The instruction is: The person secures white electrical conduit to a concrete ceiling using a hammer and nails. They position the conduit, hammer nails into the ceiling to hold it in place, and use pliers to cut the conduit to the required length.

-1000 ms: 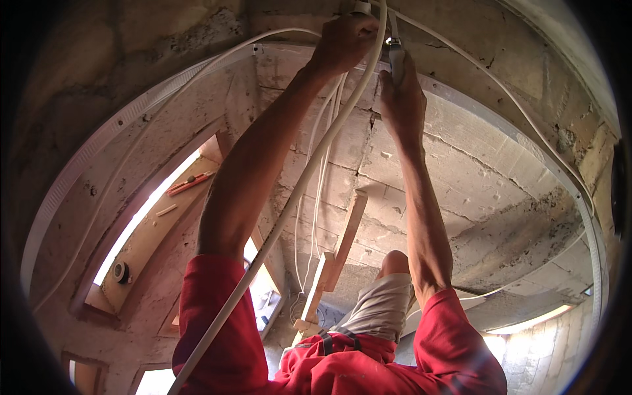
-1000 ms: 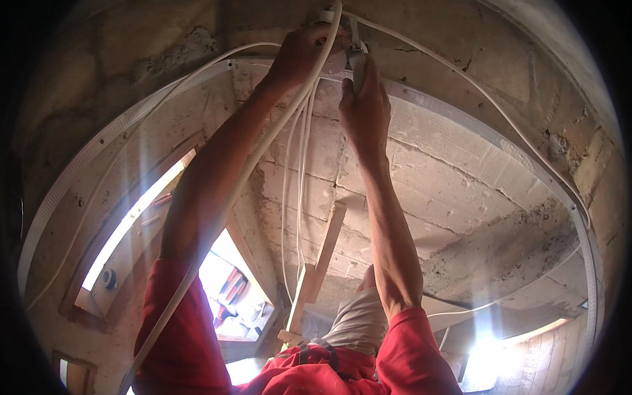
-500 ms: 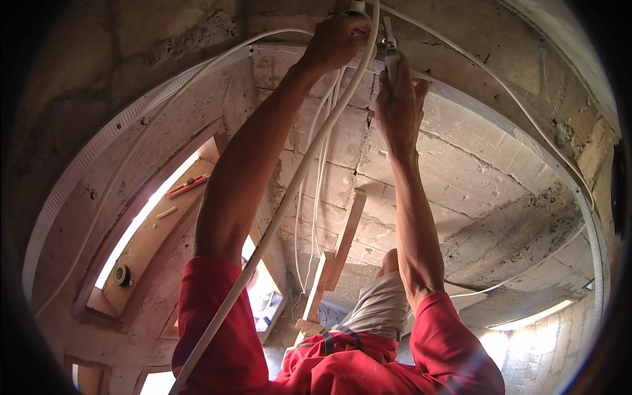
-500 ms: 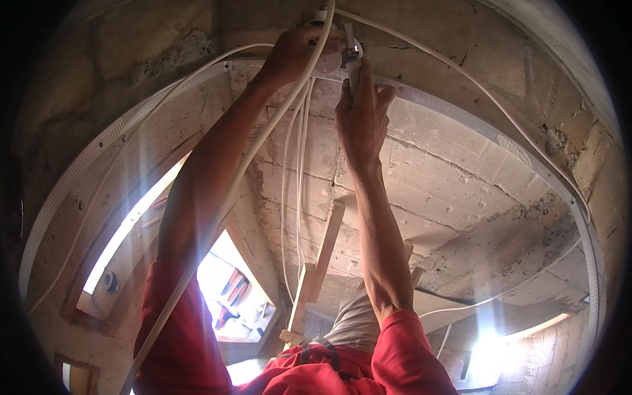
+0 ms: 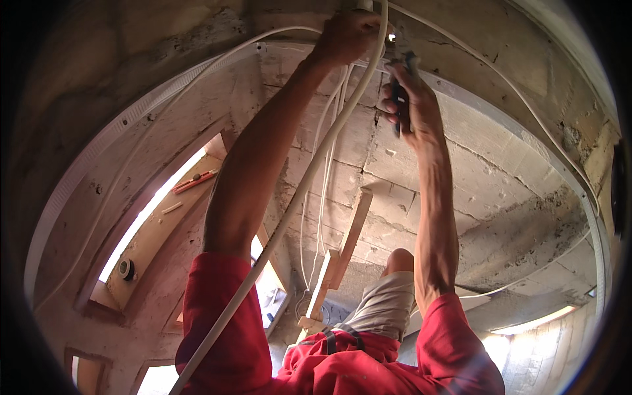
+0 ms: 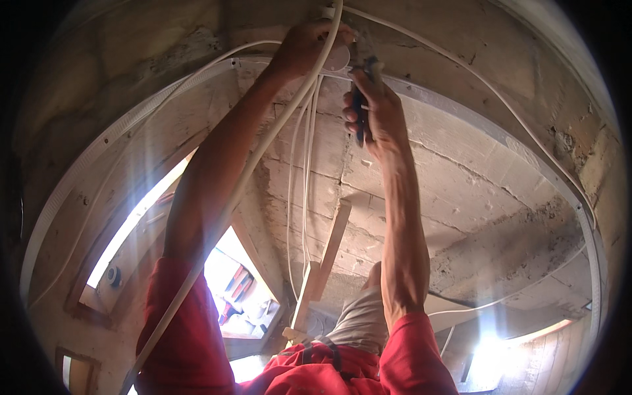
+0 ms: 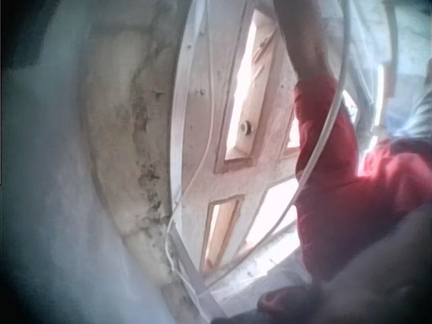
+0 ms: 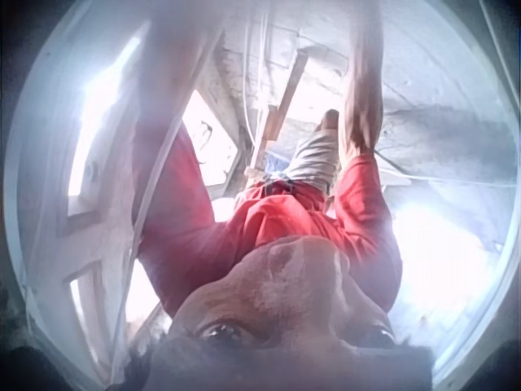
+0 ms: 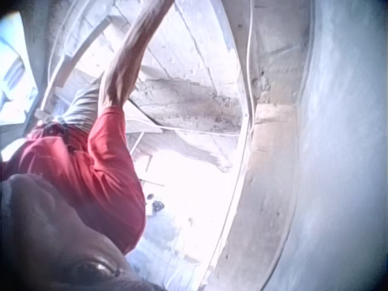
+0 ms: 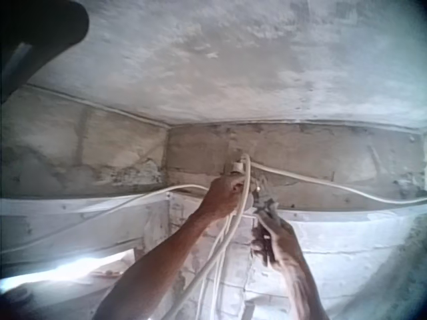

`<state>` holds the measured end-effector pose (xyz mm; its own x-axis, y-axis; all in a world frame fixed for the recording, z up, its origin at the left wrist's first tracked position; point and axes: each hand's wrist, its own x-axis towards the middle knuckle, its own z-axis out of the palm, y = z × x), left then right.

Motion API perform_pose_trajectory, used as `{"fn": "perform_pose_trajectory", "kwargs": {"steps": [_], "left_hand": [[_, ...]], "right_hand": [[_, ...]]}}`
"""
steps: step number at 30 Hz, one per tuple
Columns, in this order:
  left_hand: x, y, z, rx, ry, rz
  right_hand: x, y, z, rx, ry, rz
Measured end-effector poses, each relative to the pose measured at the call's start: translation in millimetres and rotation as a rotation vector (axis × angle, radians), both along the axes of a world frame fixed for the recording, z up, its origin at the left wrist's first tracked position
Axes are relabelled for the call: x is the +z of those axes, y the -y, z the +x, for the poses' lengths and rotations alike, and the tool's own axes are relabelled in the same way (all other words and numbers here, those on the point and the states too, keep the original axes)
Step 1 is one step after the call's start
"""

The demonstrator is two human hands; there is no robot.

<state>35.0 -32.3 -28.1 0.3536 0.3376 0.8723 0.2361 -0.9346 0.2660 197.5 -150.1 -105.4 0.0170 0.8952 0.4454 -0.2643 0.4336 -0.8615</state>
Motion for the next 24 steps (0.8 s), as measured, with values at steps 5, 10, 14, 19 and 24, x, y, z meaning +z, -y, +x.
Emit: {"fn": "perform_pose_trajectory", "kwargs": {"steps": [5,10,14,19,24], "left_hand": [[-2.0,1.0,-8.8,-0.039,0.041,0.108],[-2.6,13.4,-31.3,-0.095,0.008,0.126],[-28.1,57.9,-32.4,0.003,0.31,0.062],[-132.0,180.9,-59.8,0.135,0.547,0.189],[-231.3,284.5,-112.0,0.316,0.512,-0.055]], "right_hand": [[-9.8,41.4,0.1,-0.064,-0.054,-0.146],[-79.6,82.4,6.1,0.179,0.28,-0.4],[-137.4,78.8,-34.3,0.484,0.489,-0.491],[-237.1,14.2,-104.6,0.549,0.941,-0.232],[-171.4,37.7,-267.9,0.544,0.965,0.846]]}}
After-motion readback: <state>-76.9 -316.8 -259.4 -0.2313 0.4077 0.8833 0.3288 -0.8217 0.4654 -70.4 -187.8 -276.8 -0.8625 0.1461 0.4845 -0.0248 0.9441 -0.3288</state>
